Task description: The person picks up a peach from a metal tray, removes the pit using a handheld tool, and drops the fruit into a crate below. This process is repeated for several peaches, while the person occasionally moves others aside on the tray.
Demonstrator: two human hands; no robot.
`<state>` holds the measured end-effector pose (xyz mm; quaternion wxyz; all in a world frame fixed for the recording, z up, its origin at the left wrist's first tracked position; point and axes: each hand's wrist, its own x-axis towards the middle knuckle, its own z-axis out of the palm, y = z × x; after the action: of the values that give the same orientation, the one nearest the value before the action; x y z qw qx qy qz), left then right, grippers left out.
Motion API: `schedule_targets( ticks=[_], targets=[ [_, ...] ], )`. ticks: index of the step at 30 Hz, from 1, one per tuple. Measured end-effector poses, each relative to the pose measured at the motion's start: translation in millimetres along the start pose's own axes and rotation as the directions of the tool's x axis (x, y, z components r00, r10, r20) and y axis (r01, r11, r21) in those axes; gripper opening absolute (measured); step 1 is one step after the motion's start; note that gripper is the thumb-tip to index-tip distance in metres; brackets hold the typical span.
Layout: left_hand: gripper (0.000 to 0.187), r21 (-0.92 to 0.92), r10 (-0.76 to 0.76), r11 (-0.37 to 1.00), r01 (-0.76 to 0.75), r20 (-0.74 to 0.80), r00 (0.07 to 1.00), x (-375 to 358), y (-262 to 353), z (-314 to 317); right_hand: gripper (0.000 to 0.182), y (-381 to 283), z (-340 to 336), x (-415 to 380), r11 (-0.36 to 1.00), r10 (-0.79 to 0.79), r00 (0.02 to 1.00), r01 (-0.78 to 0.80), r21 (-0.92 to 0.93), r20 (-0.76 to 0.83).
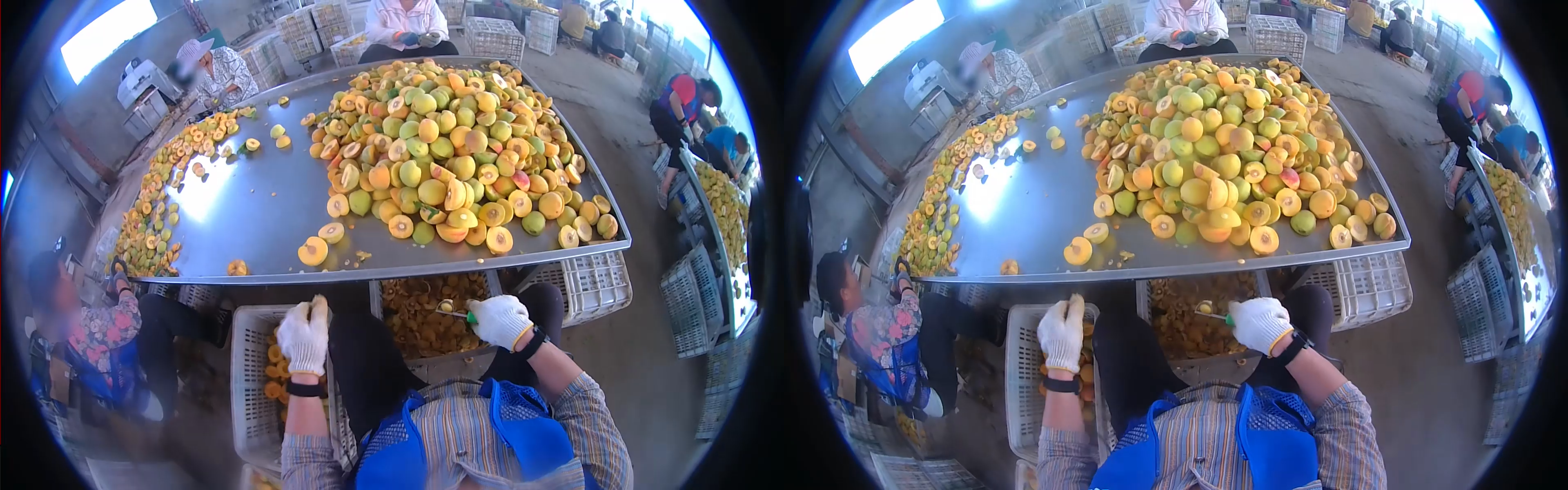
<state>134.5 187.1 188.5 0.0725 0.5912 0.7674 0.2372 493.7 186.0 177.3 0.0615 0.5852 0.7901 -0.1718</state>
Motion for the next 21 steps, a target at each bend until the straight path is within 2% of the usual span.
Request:
schedule_targets(
  ticks=[1, 2, 3, 4, 7, 8, 9, 10, 11, 13, 14, 16, 17, 18, 19, 21],
  targets=[
    [0.031, 0.196, 0.101, 0.978, -0.066, -0.175, 0.979, 0, -5, 0, 0.023, 1, -1, 1, 1.0, -0.006, 1.0, 0.006, 0.009, -0.001],
    [0.03, 0.392, 0.229, 0.915, -0.091, -0.32, 0.919, 3, -2, -2, 0.024, 1, -4, 0, 1.0, -0.01, 1.0, 0.011, 0.017, -0.001],
    [0.035, 0.269, 0.159, 0.959, -0.087, -0.257, 0.953, 13, 8, 0, 0.024, -1, -8, 0, 1.0, -0.011, 1.0, 0.01, 0.023, 0.024],
    [0.034, 0.212, 0.293, 0.948, -0.237, -0.29, 0.911, 28, 18, 10, 0.026, -2, -4, 3, 1.0, -0.015, 0.999, 0.015, 0.018, 0.039],
    [0.039, 0.165, 0.507, 0.861, -0.481, -0.201, 0.838, 69, 83, 49, 0.028, 3, 17, 18, 0.985, -0.128, 0.987, 0.115, 0.132, 0.098],
    [0.038, 0.142, 0.565, 0.825, -0.548, -0.161, 0.809, 84, 100, 71, 0.026, 8, 45, 25, 0.984, -0.138, 0.976, 0.154, -0.088, 0.166],
    [0.038, 0.184, 0.576, 0.809, -0.558, -0.063, 0.815, 97, 118, 86, 0.026, 5, 38, 26, 0.985, -0.127, 0.974, 0.146, -0.093, 0.19],
    [0.038, 0.224, 0.576, 0.792, -0.568, 0.035, 0.817, 109, 131, 99, 0.025, 1, 29, 24, 0.985, -0.116, 0.97, 0.14, -0.099, 0.215],
    [0.038, 0.22, 0.576, 0.793, -0.568, 0.031, 0.817, 120, 137, 116, 0.025, -2, 22, 24, 0.985, -0.113, 0.97, 0.138, -0.104, 0.215],
    [0.041, 0.29, 0.524, 0.78, -0.554, 0.182, 0.832, 134, 142, 147, 0.027, -6, 15, 17, 0.997, -0.01, 0.996, 0.003, 0.082, 0.086],
    [0.041, 0.286, 0.525, 0.78, -0.557, 0.184, 0.831, 135, 148, 146, 0.027, -6, 9, 13, 0.997, -0.006, 0.996, -0.001, 0.081, 0.089],
    [0.044, 0.428, 0.386, 0.72, -0.546, 0.407, 0.828, 134, 159, 133, 0.033, -5, -5, 11, 0.95, -0.115, 0.993, 0.108, 0.295, 0.007],
    [0.045, 0.368, 0.326, 0.762, -0.534, 0.494, 0.806, 137, 156, 131, 0.033, -6, -6, 13, 0.949, -0.116, 0.993, 0.108, 0.296, 0.01],
    [0.045, 0.369, 0.322, 0.763, -0.531, 0.495, 0.807, 136, 150, 127, 0.036, -8, -7, 15, 0.951, -0.109, 0.994, 0.106, 0.291, -0.008],
    [0.046, 0.292, 0.304, 0.809, -0.51, 0.535, 0.788, 135, 144, 120, 0.039, -10, -9, 16, 0.953, -0.101, 0.994, 0.106, 0.285, -0.031],
    [0.046, 0.184, 0.219, 0.897, -0.401, 0.604, 0.767, 130, 141, 102, 0.041, -12, -9, 15, 0.951, -0.123, 0.992, 0.124, 0.283, -0.022]
  ],
)
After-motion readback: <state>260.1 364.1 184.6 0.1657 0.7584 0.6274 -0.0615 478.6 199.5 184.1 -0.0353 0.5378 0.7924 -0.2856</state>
